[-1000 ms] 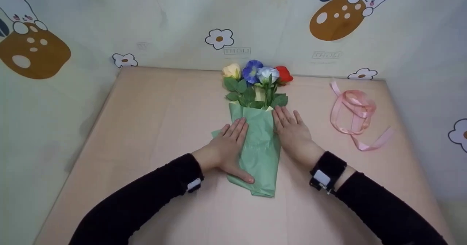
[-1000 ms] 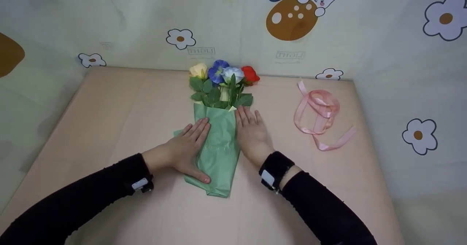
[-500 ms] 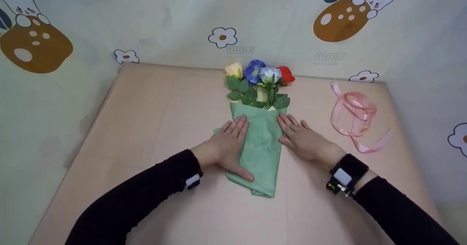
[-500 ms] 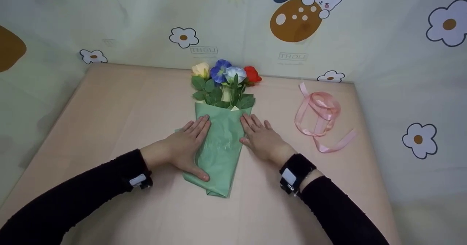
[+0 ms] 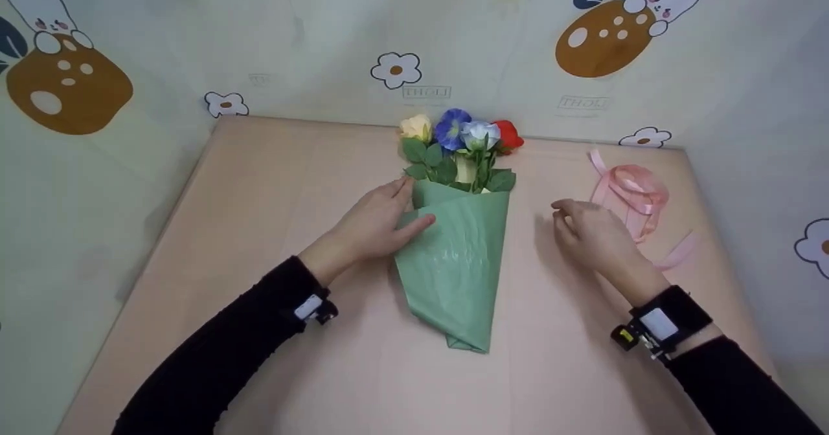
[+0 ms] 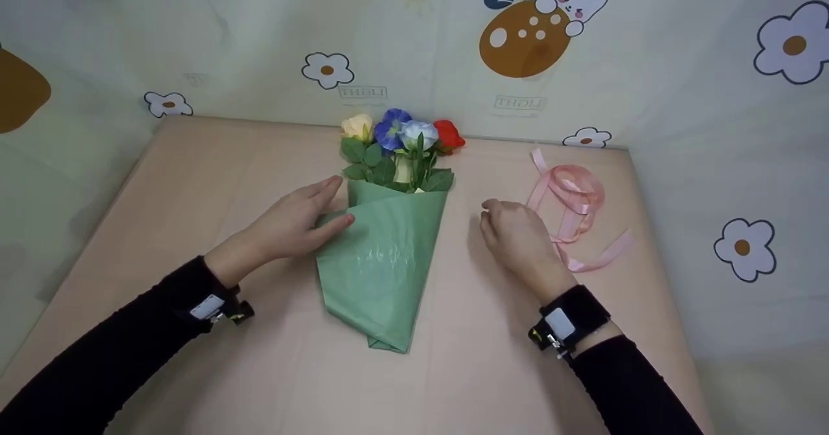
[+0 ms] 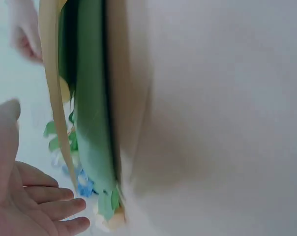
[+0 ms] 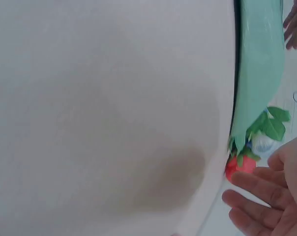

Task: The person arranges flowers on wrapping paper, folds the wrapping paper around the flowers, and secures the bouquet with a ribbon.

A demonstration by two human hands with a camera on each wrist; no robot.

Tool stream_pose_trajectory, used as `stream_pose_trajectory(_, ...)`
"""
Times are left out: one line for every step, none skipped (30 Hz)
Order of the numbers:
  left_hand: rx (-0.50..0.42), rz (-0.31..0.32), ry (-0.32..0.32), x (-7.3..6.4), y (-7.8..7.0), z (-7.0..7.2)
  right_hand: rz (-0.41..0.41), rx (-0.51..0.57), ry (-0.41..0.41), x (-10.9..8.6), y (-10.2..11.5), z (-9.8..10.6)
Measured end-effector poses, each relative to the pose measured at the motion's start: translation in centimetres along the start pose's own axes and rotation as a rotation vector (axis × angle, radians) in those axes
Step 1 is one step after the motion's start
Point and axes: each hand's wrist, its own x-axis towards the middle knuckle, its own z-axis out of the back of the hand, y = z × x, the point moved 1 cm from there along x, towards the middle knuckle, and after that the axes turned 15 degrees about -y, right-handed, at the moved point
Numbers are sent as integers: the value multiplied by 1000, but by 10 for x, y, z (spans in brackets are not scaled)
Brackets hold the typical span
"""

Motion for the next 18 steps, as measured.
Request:
stream_pose_trajectory(-9, 5, -38, 0, 2, 3, -16, -4, -3, -1, -3, 3)
stream_pose_trajectory(-23, 10, -70, 0, 3, 7, -31, -8, -3, -1, -7, 6)
stream_pose_trajectory(-35, 13, -95, 0, 5, 9, -47, -13, -1, -2, -11, 9)
stream_pose_trajectory(-48, 8, -114, -2, 6, 11, -63, -16, 1, -3, -14, 11)
stream_pose_trajectory(-58, -10, -127, -3, 7, 12, -75, -19, 4, -4, -17, 13)
stream_pose_trajectory(-68, -34, -130, -5, 8, 12, -83, -23, 5, -5, -19, 14)
stream_pose_trajectory(-75, -57, -127, -7, 9, 12, -87, -22, 8, -7, -21, 14)
stream_pose_trajectory(-78, -83, -119, -10, 9, 11, -83, -18, 13, -9, -21, 14)
stream_pose_trajectory(-76, -111, -110, -13, 9, 9, -72, -7, 15, -11, -20, 12)
stream_pose_trajectory(-70, -137, -98, -16, 9, 7, -59, 6, 22, -13, -19, 10)
stream_pose_trajectory(-58, -158, -89, -19, 9, 4, -43, 19, 32, -16, -16, 7)
stream_pose_trajectory(-43, -168, -81, -22, 10, 1, -22, 38, 39, -19, -12, 4)
stream_pose_trajectory(-25, -174, -77, -25, 10, -1, -2, 58, 47, -22, -7, 0)
stream_pose_trajectory(-9, -179, -77, -27, 10, -4, 18, 75, 56, -24, -1, -4)
stream_pose_trajectory(12, -182, -76, -29, 10, -7, 36, 92, 63, -27, 5, -7)
stream_pose_trajectory(32, -183, -73, -31, 10, -9, 50, 105, 74, -30, 11, -11)
stream_pose_trajectory(50, -184, -67, -34, 10, -12, 65, 115, 85, -34, 17, -14)
stream_pose_trajectory(62, -186, -57, -36, 10, -14, 83, 126, 98, -37, 24, -17)
